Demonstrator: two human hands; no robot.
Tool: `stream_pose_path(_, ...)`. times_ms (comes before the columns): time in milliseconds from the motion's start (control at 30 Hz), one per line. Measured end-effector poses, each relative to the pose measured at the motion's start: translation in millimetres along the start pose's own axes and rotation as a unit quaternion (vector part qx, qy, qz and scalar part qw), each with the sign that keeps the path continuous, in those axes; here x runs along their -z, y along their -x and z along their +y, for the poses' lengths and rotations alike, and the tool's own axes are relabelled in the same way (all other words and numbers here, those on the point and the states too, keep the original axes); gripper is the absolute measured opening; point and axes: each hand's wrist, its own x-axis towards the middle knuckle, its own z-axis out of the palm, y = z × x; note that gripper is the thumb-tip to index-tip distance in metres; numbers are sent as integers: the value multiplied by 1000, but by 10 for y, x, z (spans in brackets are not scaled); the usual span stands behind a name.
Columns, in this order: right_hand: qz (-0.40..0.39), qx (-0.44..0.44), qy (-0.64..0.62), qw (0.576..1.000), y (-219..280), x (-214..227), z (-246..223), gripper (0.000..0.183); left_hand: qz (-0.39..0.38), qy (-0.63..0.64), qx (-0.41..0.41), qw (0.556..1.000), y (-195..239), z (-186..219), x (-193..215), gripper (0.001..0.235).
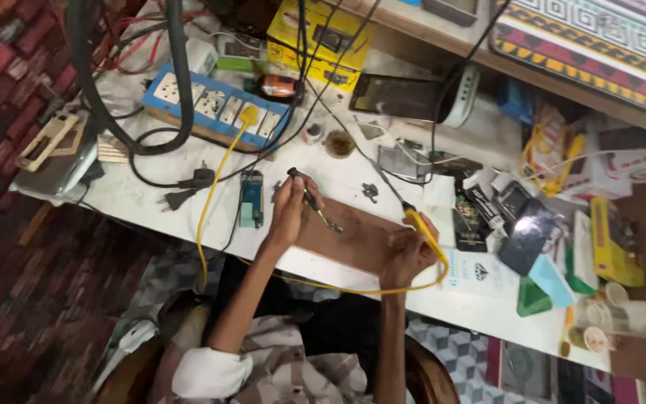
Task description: The person uses a soldering iron and solder wire to solder small electronic components on a workbench. They hold the components with one hand while applying heat and solder with the other, working on a small circuit board or connector.
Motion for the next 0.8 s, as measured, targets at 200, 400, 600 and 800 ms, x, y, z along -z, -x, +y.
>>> stream_pose_path(200,101,-66,-97,988,-64,120,103,43,-6,-26,-65,998,25,229,-87,41)
stream_pose_path(400,70,-76,-73,992,-34,209,155,50,-2,-99,-77,992,65,282,-153,39)
stream_pose_path(600,-15,-57,-23,998,4,116,36,44,-25,-151,-67,986,95,345,-200,42)
stream_pose_path(800,-25,-39,-33,998,5,49,-31,40,-57,-124,-52,989,113,346,-173,45)
